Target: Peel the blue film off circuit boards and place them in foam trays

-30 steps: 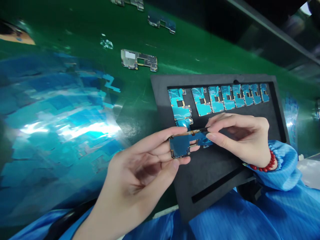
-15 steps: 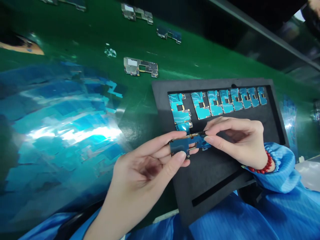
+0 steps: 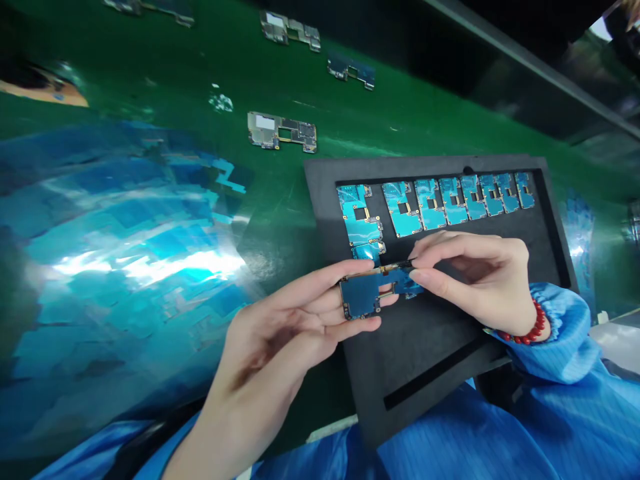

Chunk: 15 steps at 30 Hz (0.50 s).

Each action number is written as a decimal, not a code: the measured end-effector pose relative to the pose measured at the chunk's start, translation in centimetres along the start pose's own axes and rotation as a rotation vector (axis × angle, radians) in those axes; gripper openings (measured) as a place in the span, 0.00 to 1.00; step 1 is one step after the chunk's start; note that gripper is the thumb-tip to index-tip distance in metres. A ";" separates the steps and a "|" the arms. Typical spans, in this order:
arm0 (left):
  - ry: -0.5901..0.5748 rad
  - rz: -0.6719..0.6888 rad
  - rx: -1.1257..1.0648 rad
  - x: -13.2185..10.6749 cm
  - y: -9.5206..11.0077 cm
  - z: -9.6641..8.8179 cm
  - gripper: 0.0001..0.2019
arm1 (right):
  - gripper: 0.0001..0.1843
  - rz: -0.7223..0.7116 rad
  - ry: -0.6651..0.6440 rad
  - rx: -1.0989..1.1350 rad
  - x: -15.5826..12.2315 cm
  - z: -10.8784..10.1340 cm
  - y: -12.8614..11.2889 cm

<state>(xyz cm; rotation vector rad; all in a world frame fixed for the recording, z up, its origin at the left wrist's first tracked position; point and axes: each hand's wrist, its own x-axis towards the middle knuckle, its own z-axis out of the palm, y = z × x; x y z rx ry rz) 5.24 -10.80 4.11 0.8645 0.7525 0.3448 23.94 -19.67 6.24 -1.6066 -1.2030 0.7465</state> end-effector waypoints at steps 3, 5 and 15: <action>0.024 0.006 -0.006 0.0 0.0 0.3 0.14 | 0.03 0.003 0.003 0.006 0.0 0.0 0.0; 0.045 0.007 -0.025 -0.1 0.0 0.6 0.13 | 0.03 0.004 0.000 0.010 0.0 0.0 0.1; 0.039 -0.032 -0.001 0.0 0.0 0.6 0.11 | 0.01 -0.014 -0.011 0.025 0.0 0.0 0.1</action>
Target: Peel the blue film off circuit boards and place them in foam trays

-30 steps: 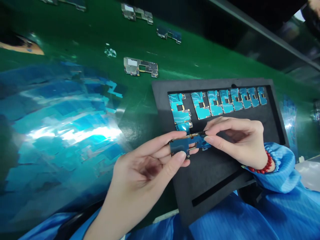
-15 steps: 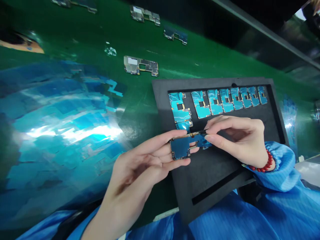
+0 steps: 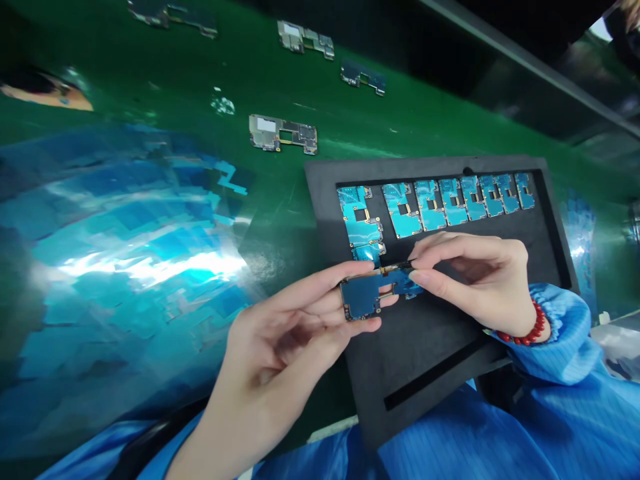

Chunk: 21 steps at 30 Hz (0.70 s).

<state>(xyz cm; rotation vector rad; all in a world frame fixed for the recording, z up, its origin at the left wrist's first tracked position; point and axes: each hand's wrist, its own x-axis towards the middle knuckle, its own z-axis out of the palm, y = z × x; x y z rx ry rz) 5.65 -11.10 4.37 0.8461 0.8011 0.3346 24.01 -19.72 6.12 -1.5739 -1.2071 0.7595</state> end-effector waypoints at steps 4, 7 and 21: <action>-0.009 0.021 0.089 0.2 -0.2 -0.1 0.12 | 0.01 -0.002 -0.018 -0.001 0.0 -0.1 0.0; 0.048 0.023 0.154 0.4 -0.2 0.1 0.15 | 0.01 -0.010 -0.022 0.000 -0.1 -0.1 0.1; 0.281 0.153 0.200 0.1 -1.1 1.3 0.10 | 0.04 -0.162 -0.010 -0.132 -0.3 0.2 0.3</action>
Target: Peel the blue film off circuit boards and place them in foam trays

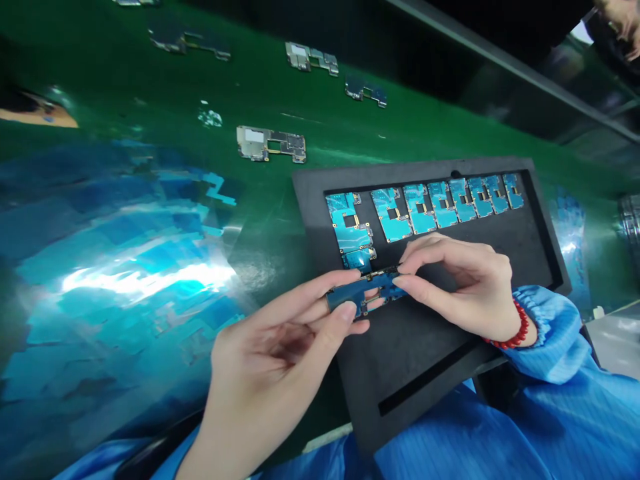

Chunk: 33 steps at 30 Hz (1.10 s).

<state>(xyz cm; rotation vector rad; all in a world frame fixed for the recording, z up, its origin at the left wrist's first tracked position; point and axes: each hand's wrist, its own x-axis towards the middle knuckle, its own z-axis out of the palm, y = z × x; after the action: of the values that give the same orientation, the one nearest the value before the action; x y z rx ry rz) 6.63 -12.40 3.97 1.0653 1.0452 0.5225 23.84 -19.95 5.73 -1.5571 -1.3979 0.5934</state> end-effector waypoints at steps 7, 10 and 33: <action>-0.036 0.088 0.052 0.3 -0.6 -0.4 0.11 | 0.04 -0.125 -0.035 -0.180 -0.1 0.1 0.4; -0.097 0.121 0.091 0.5 -0.8 -0.9 0.11 | 0.04 -0.141 -0.023 -0.227 0.0 0.0 0.7; -0.113 0.191 -0.005 3.3 -1.3 -1.9 0.14 | 0.19 0.258 -0.219 0.003 -0.3 -4.9 5.5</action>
<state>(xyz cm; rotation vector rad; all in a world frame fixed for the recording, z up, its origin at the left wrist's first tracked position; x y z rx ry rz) 6.26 -9.55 1.19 1.1835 0.8479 0.6108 30.64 -21.30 3.11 -1.7247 -1.3618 0.9455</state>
